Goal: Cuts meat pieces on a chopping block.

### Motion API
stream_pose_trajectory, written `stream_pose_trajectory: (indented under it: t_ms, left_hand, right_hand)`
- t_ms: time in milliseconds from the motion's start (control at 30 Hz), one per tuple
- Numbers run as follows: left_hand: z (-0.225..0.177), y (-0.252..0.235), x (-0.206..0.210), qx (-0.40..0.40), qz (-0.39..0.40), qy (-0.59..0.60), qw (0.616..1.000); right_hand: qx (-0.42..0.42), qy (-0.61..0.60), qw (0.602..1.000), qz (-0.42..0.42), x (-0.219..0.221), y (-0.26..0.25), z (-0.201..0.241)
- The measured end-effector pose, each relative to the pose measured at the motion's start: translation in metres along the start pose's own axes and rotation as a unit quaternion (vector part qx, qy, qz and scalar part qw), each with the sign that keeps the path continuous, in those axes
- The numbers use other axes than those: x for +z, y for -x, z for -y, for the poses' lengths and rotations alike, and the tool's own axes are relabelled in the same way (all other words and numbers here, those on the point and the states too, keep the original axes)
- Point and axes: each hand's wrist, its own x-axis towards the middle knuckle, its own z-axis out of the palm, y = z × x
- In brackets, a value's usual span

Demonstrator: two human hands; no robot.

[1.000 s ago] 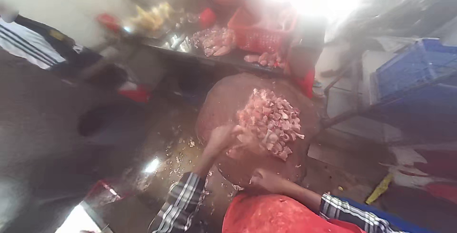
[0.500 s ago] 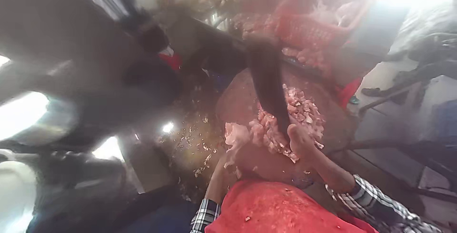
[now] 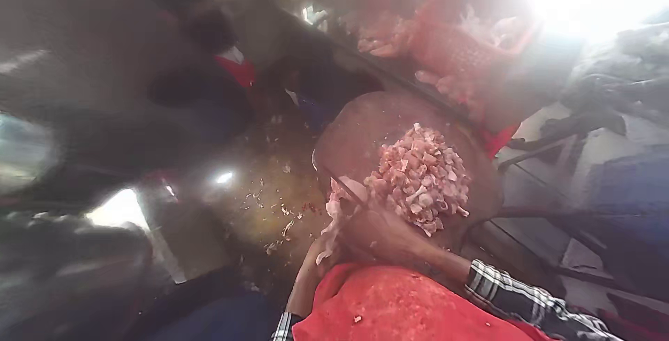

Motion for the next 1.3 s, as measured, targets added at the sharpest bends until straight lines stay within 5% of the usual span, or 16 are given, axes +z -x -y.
stream_pose_trajectory:
  t_ms: [133, 267, 433, 633, 767, 900, 1033, 1133, 1233, 1300]
  left_hand:
    - [0.003, 0.009, -0.009, 0.006, 0.022, 0.0, 1.0]
    - [-0.016, 0.031, -0.004, 0.02, -0.063, -0.124, 0.99]
    - [-0.057, 0.081, 0.005, 0.049, -0.114, -0.465, 0.876]
    - [-0.068, 0.016, 0.053, 0.039, -0.088, -0.647, 0.757]
    - [-0.063, 0.0, 0.073, 0.022, -0.115, -0.684, 0.72]
    - [-0.063, 0.012, 0.067, 0.043, -0.085, -0.62, 0.779]
    - [-0.046, -0.003, 0.075, 0.074, -0.091, -0.59, 0.799]
    - [-0.031, -0.017, 0.079, 0.069, -0.104, -0.584, 0.802]
    - [-0.028, -0.012, 0.079, 0.073, -0.089, -0.552, 0.826]
    - [-0.031, 0.001, 0.077, 0.07, -0.05, -0.442, 0.893]
  right_hand:
    - [-0.091, -0.072, 0.993, -0.026, 0.02, -0.015, 0.0]
    - [0.123, -0.03, 0.987, 0.099, 0.014, -0.019, -0.06]
    - [0.161, 0.0, 0.987, -0.017, -0.018, 0.004, -0.081]
    - [-0.08, -0.093, 0.987, -0.1, -0.012, 0.023, 0.007]
    - [0.064, 0.005, 0.998, 0.018, 0.022, 0.026, -0.064]
    - [0.128, 0.017, 0.992, 0.005, 0.011, 0.034, -0.069]
    - [-0.059, -0.064, 0.993, -0.079, -0.02, 0.048, 0.002]
    - [-0.17, -0.083, 0.975, -0.116, 0.0, 0.042, 0.002]
    - [0.025, -0.002, 1.0, -0.001, 0.021, 0.036, -0.059]
    - [0.124, 0.002, 0.992, 0.032, 0.02, 0.028, -0.089]
